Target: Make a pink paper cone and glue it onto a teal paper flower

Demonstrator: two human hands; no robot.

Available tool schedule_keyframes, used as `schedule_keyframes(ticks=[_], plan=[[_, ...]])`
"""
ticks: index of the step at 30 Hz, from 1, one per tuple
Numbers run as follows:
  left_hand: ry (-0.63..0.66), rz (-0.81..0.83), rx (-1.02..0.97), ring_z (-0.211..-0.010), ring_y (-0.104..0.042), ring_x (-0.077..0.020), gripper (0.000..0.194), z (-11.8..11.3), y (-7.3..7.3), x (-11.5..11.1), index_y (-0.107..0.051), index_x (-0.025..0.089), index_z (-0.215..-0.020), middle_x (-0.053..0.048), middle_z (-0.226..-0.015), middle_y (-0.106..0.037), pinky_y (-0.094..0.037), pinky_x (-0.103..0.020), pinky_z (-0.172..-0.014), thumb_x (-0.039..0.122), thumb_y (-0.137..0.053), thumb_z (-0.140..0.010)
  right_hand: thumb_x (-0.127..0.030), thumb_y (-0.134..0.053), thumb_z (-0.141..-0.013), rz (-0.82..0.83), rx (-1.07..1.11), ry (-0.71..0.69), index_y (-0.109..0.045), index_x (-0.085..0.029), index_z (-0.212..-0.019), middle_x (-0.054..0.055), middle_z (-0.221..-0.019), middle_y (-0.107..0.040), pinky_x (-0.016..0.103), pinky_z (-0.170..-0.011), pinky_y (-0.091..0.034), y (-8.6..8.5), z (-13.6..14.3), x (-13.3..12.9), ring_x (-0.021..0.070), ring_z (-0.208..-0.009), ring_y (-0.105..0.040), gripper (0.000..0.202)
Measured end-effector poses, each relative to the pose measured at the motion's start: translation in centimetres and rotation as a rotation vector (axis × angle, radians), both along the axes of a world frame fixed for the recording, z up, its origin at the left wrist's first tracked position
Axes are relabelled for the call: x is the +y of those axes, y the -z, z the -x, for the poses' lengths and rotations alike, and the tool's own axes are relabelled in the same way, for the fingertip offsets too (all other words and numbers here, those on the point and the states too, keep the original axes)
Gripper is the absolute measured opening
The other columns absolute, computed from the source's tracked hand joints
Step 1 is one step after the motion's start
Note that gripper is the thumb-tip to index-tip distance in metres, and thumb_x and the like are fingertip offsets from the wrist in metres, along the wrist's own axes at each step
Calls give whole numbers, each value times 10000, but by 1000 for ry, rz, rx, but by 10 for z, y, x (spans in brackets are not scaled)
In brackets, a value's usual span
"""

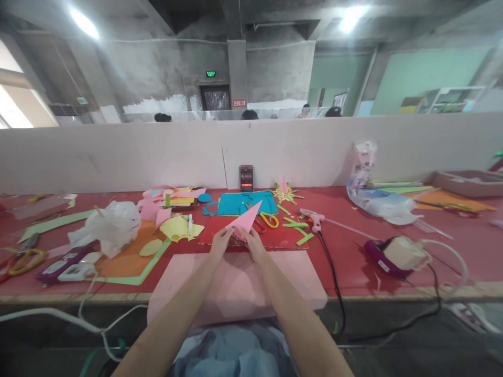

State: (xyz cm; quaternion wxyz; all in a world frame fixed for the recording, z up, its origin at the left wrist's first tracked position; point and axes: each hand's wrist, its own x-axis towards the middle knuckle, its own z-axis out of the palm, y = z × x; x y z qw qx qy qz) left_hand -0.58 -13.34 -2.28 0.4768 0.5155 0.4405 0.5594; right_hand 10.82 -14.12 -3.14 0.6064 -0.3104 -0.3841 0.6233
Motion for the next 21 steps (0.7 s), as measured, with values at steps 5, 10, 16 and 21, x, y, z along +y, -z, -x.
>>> schedule_keyframes(ticks=[5, 10, 16, 21], plan=[[12, -9, -11, -451, -565, -137, 286, 0, -1, 0, -591, 153, -561, -3, -474, -608, -479, -260, -506, 421, -593, -664, -403, -729, -593, -10, -5, -21, -615, -184, -918, 32, -710, -652, 285, -567, -452, 1, -1, 1, 188, -686, -591, 408], [21, -12, -6, -461, -572, -145, 289, 0, 2, 2, -595, 154, -561, -4, -471, -606, -484, -269, -518, 424, -587, -667, -404, -743, -570, -6, 8, -14, -618, -188, -888, 30, -718, -653, 286, -565, -450, 2, 0, 3, 186, -678, -590, 405], [23, -14, 3, -460, -572, -142, 295, 0, 2, 2, -593, 149, -558, -7, -472, -608, -475, -261, -512, 422, -581, -669, -402, -739, -573, 6, 2, -4, -618, -192, -880, 27, -718, -650, 286, -574, -452, -1, 1, 0, 183, -683, -591, 391], [9, 3, 5, -461, -571, -144, 282, 0, -1, 0, -587, 153, -561, -4, -475, -607, -476, -264, -509, 413, -583, -668, -397, -735, -584, 8, -2, 3, -616, -192, -903, 37, -762, -658, 284, -572, -461, 0, 0, 0, 191, -706, -596, 398]])
